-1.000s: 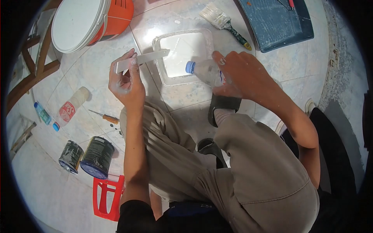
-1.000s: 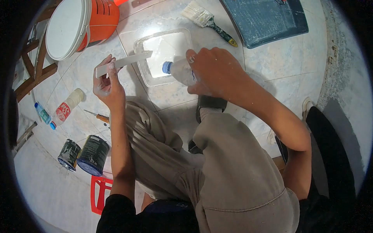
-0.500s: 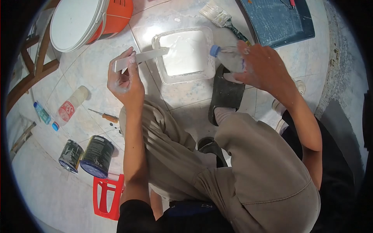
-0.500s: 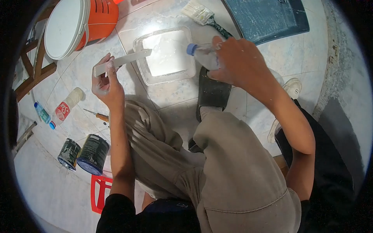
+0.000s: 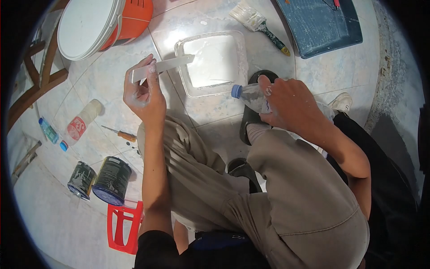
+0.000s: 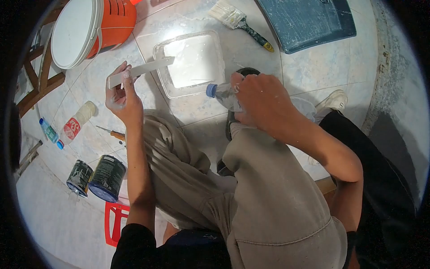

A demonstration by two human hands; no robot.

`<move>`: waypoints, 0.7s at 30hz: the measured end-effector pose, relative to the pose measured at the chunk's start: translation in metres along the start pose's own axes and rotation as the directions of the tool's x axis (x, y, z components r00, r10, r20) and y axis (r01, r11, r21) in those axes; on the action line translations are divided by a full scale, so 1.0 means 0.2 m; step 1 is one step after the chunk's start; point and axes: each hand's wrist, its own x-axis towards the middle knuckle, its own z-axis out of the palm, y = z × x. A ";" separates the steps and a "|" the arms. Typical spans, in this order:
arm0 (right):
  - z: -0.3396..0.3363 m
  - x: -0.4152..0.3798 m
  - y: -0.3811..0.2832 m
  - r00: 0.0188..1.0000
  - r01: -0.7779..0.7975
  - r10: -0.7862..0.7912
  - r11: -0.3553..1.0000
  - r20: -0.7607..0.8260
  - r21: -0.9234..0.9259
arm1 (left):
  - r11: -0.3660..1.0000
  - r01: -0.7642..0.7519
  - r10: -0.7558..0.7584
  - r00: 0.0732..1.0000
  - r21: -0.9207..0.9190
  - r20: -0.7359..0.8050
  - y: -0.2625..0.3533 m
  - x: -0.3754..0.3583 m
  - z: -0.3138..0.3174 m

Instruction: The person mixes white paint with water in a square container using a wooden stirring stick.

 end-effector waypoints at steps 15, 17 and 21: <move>-0.01 0.15 0.13 0.745 0.072 -0.016 0.996 -0.667 0.057 | 1.000 -0.011 0.011 1.000 -0.009 0.012 -0.01 -0.01 0.00; 0.01 0.16 0.20 0.762 0.097 0.055 0.975 -0.646 0.198 | 1.000 0.005 -0.005 1.000 -0.011 0.017 -0.02 0.00 -0.01; -0.02 0.16 0.27 0.655 0.239 0.209 0.854 -0.726 0.462 | 1.000 -0.013 0.013 1.000 0.004 0.029 -0.02 0.00 -0.02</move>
